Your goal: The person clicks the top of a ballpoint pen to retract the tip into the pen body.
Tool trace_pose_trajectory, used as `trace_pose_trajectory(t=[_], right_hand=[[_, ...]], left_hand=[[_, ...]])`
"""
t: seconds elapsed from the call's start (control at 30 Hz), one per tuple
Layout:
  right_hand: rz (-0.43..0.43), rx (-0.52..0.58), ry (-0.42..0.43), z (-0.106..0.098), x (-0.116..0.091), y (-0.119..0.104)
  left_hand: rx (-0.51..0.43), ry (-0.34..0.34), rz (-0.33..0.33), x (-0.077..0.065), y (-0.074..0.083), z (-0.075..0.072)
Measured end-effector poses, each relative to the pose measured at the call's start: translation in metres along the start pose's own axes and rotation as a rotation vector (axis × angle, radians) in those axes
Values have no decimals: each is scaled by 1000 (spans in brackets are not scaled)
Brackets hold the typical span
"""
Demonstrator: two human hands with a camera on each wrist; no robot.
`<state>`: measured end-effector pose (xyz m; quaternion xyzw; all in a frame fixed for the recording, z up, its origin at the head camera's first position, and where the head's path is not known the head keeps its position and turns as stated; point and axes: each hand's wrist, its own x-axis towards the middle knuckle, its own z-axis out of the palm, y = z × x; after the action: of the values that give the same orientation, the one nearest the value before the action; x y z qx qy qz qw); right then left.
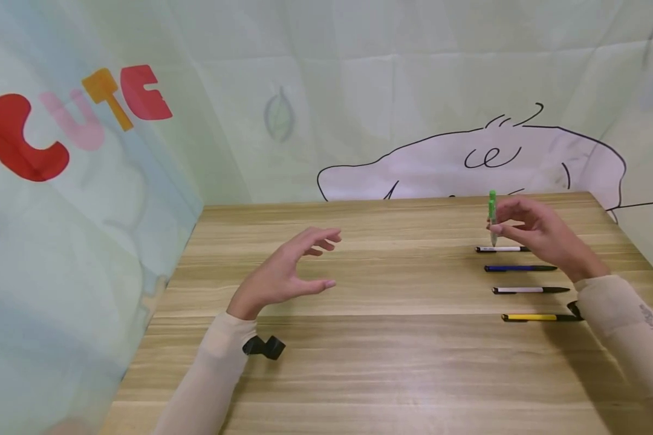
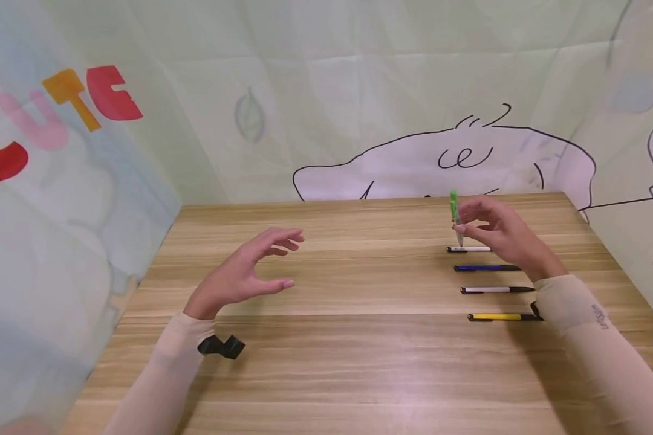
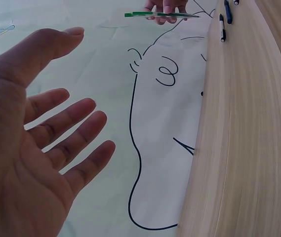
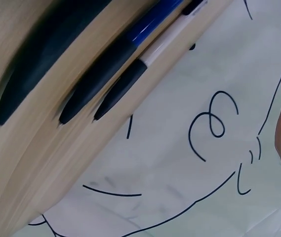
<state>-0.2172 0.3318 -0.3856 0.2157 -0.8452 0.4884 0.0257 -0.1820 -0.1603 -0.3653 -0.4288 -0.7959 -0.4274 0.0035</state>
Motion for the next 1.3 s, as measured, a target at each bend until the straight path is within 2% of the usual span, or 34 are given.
trace_pose_trajectory(t=[0.4, 0.7, 1.1, 1.3], right_hand=[[-147, 222, -30, 26, -6, -23], [-227, 347, -18, 40, -9, -35], [-217, 368, 13, 57, -9, -55], [-243, 373, 33, 64, -8, -63]], left_hand=[[-51, 96, 33, 11, 3, 11], [-56, 141, 95, 24, 5, 18], [-90, 191, 171, 46, 15, 28], [-124, 209, 213, 61, 22, 33]])
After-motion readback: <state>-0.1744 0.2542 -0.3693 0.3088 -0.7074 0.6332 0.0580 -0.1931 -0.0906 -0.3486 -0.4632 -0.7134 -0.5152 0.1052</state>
